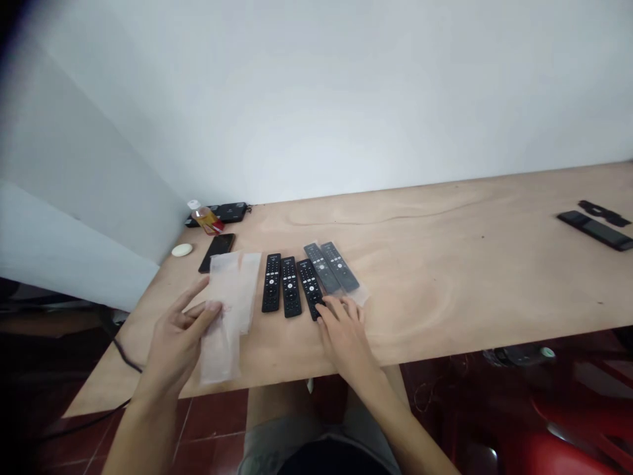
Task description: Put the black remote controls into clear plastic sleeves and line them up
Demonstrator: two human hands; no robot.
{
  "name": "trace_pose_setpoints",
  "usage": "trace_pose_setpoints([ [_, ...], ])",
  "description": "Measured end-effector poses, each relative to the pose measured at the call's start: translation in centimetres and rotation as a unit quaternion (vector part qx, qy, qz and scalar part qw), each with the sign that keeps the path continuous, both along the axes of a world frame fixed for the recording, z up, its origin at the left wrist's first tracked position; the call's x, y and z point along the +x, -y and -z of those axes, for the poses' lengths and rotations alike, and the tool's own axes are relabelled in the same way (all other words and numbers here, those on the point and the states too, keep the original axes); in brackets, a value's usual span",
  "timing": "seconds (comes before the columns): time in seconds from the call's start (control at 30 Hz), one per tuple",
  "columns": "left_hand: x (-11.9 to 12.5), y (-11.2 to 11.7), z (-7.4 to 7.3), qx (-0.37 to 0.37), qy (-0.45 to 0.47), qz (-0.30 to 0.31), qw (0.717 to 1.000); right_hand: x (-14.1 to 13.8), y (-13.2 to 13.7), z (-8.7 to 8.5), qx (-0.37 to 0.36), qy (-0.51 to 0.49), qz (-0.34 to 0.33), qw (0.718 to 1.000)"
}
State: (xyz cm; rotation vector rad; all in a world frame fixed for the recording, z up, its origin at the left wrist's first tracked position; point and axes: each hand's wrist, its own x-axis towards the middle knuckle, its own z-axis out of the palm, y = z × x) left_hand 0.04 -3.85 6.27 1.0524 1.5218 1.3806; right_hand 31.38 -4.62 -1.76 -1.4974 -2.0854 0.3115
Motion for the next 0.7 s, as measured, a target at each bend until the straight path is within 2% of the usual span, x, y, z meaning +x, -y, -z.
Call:
trace_pose_setpoints([
  [0.07, -0.8, -1.8, 0.4, 0.011, -0.065, 0.021, 0.998, -1.5, -0.5, 0.0, 0.006, 0.034, 0.001, 0.999],
  [0.17, -1.6, -5.1, 2.6, 0.029, -0.198, 0.047, 0.979, -3.3, -1.5, -0.5, 0.022, 0.064, -0.011, 0.998],
  [0.2, -1.9, -6.0, 3.4, 0.026, -0.26, 0.047, 0.964, -3.5, -2.0, -0.7, 0.029, 0.066, -0.013, 0.997],
  [0.27, -2.6, -7.4, 4.8, 0.027, -0.309, 0.027, 0.95, -3.4, -2.9, -1.0, 0.042, 0.065, 0.0, 0.997],
  [0.33, -3.0, -7.7, 5.5, 0.033, -0.336, 0.004, 0.941, -2.6, -3.8, -1.0, 0.054, 0.063, 0.029, 0.996],
  [0.4, -3.0, -6.7, 5.8, 0.051, -0.361, -0.009, 0.931, -1.7, -4.2, -0.6, 0.059, 0.072, 0.048, 0.995],
  [0.5, -2.1, -3.7, 5.9, 0.122, -0.42, -0.006, 0.899, -0.7, -3.8, 0.5, 0.059, 0.086, 0.043, 0.994],
  [0.6, -0.5, -0.7, 6.3, 0.199, -0.474, -0.008, 0.858, -0.4, -2.2, 1.5, 0.067, 0.082, 0.04, 0.994],
  [0.7, 0.6, 1.1, 6.9, 0.23, -0.499, 0.002, 0.836, -0.1, -0.2, 1.7, 0.071, 0.068, 0.034, 0.995],
])
